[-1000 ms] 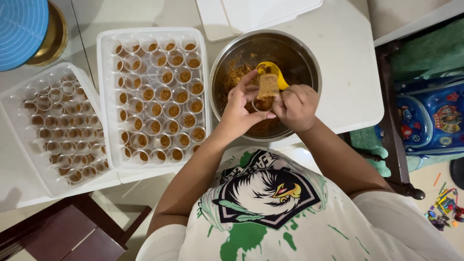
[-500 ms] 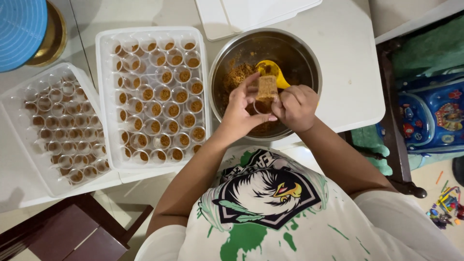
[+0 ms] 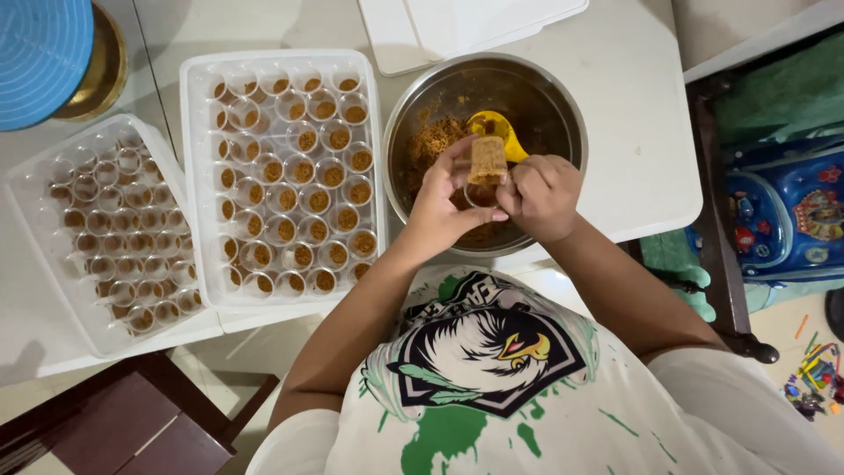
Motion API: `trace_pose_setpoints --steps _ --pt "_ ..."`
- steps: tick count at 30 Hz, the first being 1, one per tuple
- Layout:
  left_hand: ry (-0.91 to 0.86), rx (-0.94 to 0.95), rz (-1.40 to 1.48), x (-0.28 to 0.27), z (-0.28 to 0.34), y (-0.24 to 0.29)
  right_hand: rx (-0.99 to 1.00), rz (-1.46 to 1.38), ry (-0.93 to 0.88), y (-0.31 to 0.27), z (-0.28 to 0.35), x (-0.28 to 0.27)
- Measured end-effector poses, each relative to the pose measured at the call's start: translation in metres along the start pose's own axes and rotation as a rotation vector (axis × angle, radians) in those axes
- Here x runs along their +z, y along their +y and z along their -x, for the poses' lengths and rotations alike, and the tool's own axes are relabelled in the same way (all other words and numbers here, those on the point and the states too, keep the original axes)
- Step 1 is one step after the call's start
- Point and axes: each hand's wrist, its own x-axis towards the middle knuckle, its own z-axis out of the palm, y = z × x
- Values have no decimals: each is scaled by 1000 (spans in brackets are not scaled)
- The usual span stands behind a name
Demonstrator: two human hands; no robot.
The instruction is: The person uses a yellow spoon to scoop a brown mixture from a metal bowl into small cylindrical plastic molds held in their hands or arranged in a tray.
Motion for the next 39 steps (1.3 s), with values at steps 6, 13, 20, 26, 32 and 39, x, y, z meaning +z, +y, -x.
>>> trace_pose_setpoints --steps 6,13,20,26,32,39 --pt "-25 104 90 -3 4 -6 380 -177 -93 9 23 14" --pt "107 136 -594 -18 6 17 779 -851 -260 21 10 -21" --pt "77 183 -811 -13 6 20 841 -777 -656 10 2 -16" --pt "-125 152 -763 -17 4 29 326 -360 -737 -1 -38 -35" --pt "-254 106 -645 -14 -1 32 107 -275 -819 9 -47 -36" --pt "25 276 -916 -1 5 34 472 -428 -736 9 -29 -21"
